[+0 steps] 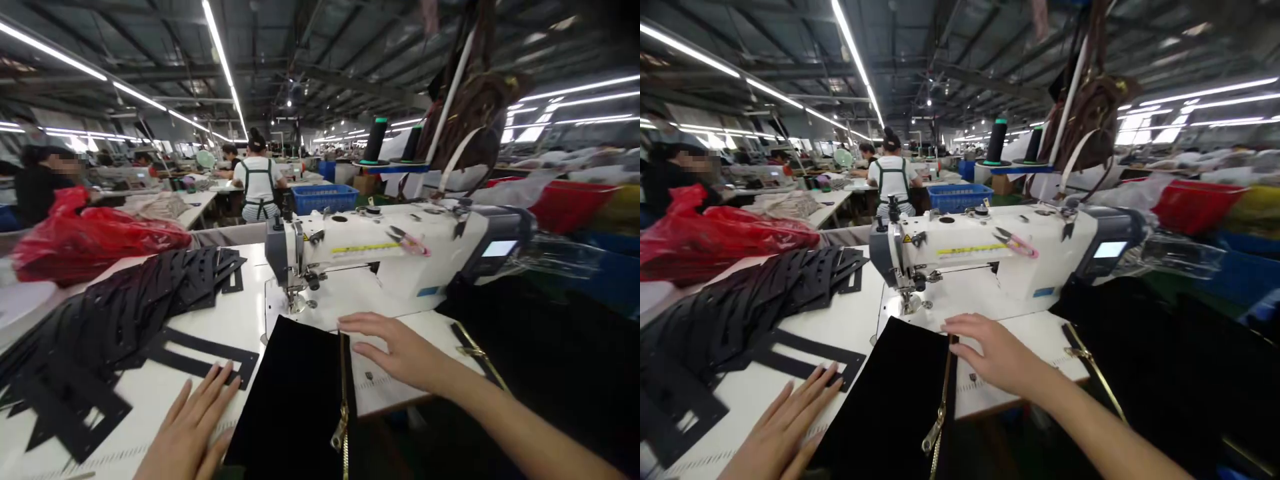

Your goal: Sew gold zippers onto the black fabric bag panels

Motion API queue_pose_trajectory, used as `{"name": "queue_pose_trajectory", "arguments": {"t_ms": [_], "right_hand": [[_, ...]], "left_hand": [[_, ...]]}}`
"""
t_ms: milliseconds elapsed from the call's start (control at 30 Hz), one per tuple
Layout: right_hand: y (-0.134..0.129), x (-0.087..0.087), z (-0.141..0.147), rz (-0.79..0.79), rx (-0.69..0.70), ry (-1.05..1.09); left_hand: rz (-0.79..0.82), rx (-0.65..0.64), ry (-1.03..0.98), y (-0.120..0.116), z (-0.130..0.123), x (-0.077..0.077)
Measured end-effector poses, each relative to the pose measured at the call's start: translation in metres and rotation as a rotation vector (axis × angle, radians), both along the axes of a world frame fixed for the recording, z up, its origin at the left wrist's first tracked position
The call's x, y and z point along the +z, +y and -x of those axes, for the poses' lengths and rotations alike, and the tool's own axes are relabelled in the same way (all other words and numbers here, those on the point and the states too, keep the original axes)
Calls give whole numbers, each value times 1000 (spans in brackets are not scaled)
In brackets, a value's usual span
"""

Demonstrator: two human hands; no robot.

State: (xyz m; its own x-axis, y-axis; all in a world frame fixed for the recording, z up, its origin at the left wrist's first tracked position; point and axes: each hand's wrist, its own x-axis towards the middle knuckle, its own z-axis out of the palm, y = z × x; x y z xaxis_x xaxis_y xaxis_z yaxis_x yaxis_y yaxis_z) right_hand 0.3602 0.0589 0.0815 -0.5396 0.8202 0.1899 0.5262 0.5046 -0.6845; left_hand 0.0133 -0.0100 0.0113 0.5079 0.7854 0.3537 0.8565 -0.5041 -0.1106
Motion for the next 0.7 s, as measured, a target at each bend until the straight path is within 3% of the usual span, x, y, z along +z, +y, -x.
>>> {"name": "queue_pose_trajectory", "arguments": {"t_ms": [133,333,433,533,700], "right_hand": [[-6,-18,-11,-125,167,-176],[-29,-48,-1,-391,51,-347],[-31,-51,-1,-529,35,-390],[-31,-49,1,-552,16,-361],[-32,-55,3,-525,33,-255]], "left_hand": [[87,38,-74,1,-5,12],[51,96,-205,-5,-10,14],[62,81,-263,-22,-31,27],[9,-25,-339,-32,-61,34],[-65,-165,-453,-12,-109,24]]}}
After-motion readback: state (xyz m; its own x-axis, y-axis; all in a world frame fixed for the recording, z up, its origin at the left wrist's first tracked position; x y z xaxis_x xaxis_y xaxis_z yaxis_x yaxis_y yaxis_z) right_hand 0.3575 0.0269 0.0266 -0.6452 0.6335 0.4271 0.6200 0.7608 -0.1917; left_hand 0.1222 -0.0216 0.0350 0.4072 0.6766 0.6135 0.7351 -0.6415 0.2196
